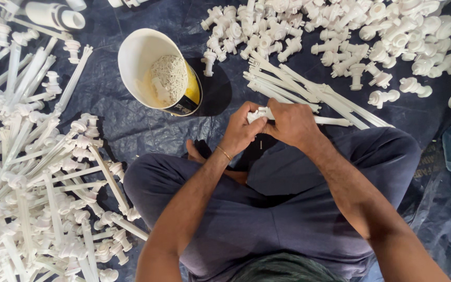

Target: The person sits on a tarp and assembles white plastic components by hand. They pick up a small cap-like piece and a long rod, fit them together, and place the assembled unit into a nearby pile. The process is repeated continuously with parts from surrounding piles.

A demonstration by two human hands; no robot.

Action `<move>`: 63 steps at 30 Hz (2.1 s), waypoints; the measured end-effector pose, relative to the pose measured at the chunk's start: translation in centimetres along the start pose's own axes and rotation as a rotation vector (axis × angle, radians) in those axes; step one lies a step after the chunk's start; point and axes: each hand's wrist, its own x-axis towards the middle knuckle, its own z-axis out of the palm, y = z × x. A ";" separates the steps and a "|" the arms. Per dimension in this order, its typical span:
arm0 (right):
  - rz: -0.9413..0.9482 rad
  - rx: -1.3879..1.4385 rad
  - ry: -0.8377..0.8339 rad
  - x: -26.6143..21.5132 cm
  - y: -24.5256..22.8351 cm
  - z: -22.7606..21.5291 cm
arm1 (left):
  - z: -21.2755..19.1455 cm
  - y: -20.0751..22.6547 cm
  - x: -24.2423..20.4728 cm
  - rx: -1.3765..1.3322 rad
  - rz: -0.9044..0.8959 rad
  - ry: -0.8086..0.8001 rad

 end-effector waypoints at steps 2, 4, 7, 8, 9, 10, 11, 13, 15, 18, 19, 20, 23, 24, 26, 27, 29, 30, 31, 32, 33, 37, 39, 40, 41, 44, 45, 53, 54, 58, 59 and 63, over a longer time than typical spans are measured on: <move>-0.087 -0.029 0.158 0.5 -0.5 -0.5 | -0.5 -0.2 0.8 0.016 0.115 0.056; -0.252 -0.125 0.446 0.5 -0.6 -0.4 | -1.2 -0.2 1.4 0.022 0.226 0.154; -0.058 -0.087 0.312 -0.2 0.6 1.6 | -2.9 0.6 2.0 -0.016 0.288 0.344; 0.047 -0.076 0.134 -0.6 1.3 2.6 | -3.4 1.0 2.1 -0.050 0.237 0.393; 0.148 -0.068 -0.044 -0.8 2.3 3.8 | -3.6 1.4 2.1 -0.086 0.186 0.441; 0.248 -0.060 -0.223 -1.1 3.4 5.1 | -3.7 1.7 2.1 -0.106 0.194 0.449; 0.249 -0.100 -0.300 -1.5 4.3 6.5 | -3.7 2.0 1.9 -0.124 0.197 0.454; 0.250 -0.180 -0.453 -2.2 5.9 9.1 | -3.5 2.3 1.6 -0.124 0.218 0.450; 0.261 -0.234 -0.514 -2.3 6.6 10.7 | -3.1 2.5 1.5 -0.089 0.259 0.431; 0.292 -0.244 -0.563 -1.7 6.3 10.4 | -2.7 2.5 1.4 -0.202 0.298 0.373; 0.305 -0.232 -0.573 -1.5 5.9 9.8 | -2.6 2.5 1.4 -0.194 0.297 0.377; 0.334 -0.102 -0.510 -1.3 5.4 8.9 | -2.6 2.5 1.4 -0.186 0.296 0.382; 0.375 0.327 -0.312 -0.9 4.1 6.0 | -2.7 2.2 1.5 -0.133 0.303 0.391; 0.372 0.501 -0.229 -0.9 3.8 5.2 | -2.7 2.0 1.5 -0.112 0.306 0.394; 0.364 0.769 -0.098 -1.0 3.1 4.1 | -2.5 1.7 1.3 0.017 0.378 0.399; 0.357 0.864 -0.041 -1.1 2.7 3.9 | -2.5 1.6 1.2 0.087 0.415 0.395; 0.317 1.084 0.066 -1.0 2.4 3.8 | -2.0 1.7 1.1 0.145 0.406 0.375; 0.281 1.208 0.116 -0.7 2.4 3.7 | -1.7 1.8 1.1 0.176 0.402 0.363; 0.247 1.332 0.172 -0.7 2.2 3.8 | -1.5 1.8 0.9 0.194 0.401 0.350; 0.252 1.286 0.195 -0.6 2.1 3.9 | -1.2 1.9 0.8 0.212 0.400 0.338; 0.260 1.239 0.219 -0.8 2.0 4.0 | -1.0 1.9 0.6 0.229 0.398 0.323; 0.252 0.986 0.261 -1.2 1.5 4.0 | -0.5 2.1 0.3 0.271 0.372 0.290; 0.173 0.747 0.281 -1.1 1.3 3.6 | -0.4 2.2 0.3 0.270 0.357 0.277; 0.134 0.628 0.289 -1.0 1.2 3.4 | -0.3 2.2 0.3 0.283 0.372 0.278; 0.138 0.618 0.296 -0.9 0.9 3.3 | -0.3 2.3 0.3 0.297 0.387 0.281; 0.135 0.563 0.317 -0.5 0.2 2.9 | -0.2 2.2 0.3 0.304 0.405 0.282; 0.123 0.527 0.325 -0.5 0.0 2.7 | -0.1 2.2 0.3 0.300 0.407 0.281; -0.168 0.188 0.385 -0.4 -1.1 1.2 | 0.3 2.9 -0.4 0.476 0.443 0.268; -0.180 0.172 0.387 -0.6 -1.2 1.0 | 0.5 2.9 -0.6 0.500 0.450 0.245; -0.171 0.203 0.363 -0.5 -1.2 0.5 | 0.7 2.6 -0.5 0.462 0.435 0.230; -0.187 0.231 0.345 -0.1 -1.2 0.4 | 0.5 2.7 -0.3 0.452 0.431 0.239; -0.260 0.305 0.321 0.4 -0.4 -1.0 | -0.3 3.2 -0.1 0.462 0.377 0.153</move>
